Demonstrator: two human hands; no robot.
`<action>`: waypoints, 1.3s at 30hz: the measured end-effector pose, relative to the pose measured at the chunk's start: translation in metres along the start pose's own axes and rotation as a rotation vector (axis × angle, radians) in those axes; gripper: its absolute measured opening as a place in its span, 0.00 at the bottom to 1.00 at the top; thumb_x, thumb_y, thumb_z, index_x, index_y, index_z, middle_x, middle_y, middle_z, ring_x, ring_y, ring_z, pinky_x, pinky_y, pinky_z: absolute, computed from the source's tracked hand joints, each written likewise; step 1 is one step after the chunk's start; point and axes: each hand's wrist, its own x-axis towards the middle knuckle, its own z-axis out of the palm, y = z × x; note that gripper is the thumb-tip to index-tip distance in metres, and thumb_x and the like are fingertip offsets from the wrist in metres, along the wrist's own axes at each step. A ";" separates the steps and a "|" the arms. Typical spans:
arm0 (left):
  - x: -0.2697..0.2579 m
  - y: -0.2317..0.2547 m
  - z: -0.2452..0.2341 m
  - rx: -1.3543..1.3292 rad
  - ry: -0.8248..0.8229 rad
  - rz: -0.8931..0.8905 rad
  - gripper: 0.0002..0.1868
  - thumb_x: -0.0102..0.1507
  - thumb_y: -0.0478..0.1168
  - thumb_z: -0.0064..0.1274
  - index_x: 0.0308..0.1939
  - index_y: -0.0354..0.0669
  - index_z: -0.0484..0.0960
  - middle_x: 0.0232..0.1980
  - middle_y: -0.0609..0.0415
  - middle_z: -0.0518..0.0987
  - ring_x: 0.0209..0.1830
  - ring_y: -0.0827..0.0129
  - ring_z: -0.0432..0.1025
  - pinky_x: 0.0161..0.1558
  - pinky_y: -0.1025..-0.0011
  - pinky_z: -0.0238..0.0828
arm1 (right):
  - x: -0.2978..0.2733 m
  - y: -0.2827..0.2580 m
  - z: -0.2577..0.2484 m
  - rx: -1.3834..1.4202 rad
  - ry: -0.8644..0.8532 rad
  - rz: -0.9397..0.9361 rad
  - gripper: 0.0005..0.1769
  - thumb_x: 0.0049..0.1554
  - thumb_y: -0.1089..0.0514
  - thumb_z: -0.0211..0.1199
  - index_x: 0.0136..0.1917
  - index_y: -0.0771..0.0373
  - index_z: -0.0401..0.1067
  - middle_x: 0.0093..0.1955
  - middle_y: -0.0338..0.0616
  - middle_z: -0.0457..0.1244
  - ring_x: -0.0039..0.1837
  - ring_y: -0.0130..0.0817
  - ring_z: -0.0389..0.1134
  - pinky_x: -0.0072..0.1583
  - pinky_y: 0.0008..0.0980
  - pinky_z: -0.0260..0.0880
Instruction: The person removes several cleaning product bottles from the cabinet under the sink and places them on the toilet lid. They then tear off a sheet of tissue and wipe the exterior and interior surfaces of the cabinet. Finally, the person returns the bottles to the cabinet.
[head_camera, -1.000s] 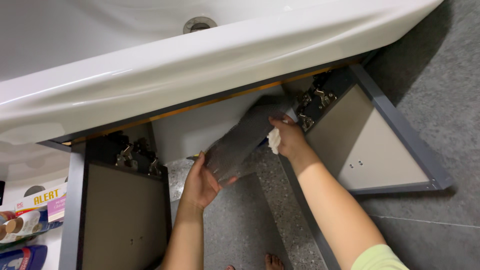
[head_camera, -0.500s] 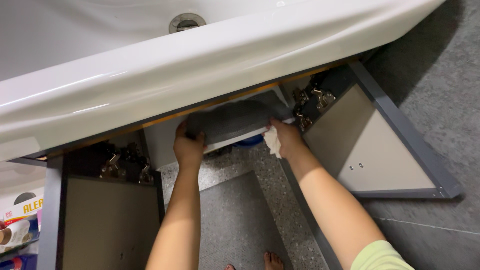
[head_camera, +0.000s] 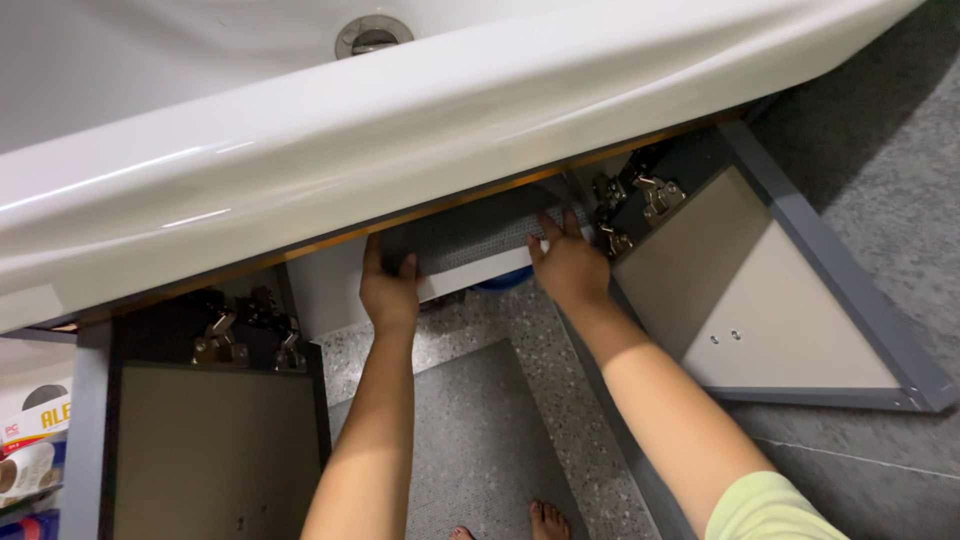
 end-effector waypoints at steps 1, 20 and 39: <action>0.003 -0.001 0.000 0.010 -0.017 0.014 0.39 0.64 0.31 0.62 0.79 0.48 0.65 0.63 0.45 0.81 0.47 0.64 0.82 0.38 0.69 0.87 | 0.004 -0.001 0.000 -0.021 -0.017 -0.001 0.27 0.63 0.40 0.58 0.73 0.47 0.72 0.81 0.55 0.56 0.64 0.57 0.72 0.57 0.54 0.76; -0.028 0.006 -0.014 0.859 -0.012 0.833 0.22 0.63 0.50 0.62 0.61 0.56 0.87 0.67 0.53 0.80 0.68 0.48 0.70 0.62 0.50 0.67 | 0.019 0.010 0.021 -0.266 0.035 -0.277 0.17 0.65 0.50 0.60 0.66 0.46 0.75 0.62 0.47 0.69 0.57 0.50 0.75 0.52 0.48 0.78; -0.097 -0.012 -0.031 0.448 -0.087 0.626 0.18 0.72 0.40 0.53 0.65 0.50 0.83 0.71 0.49 0.78 0.74 0.47 0.68 0.74 0.51 0.66 | -0.035 -0.016 0.050 0.255 0.357 -0.244 0.12 0.68 0.68 0.55 0.62 0.67 0.76 0.62 0.58 0.68 0.64 0.57 0.69 0.67 0.48 0.69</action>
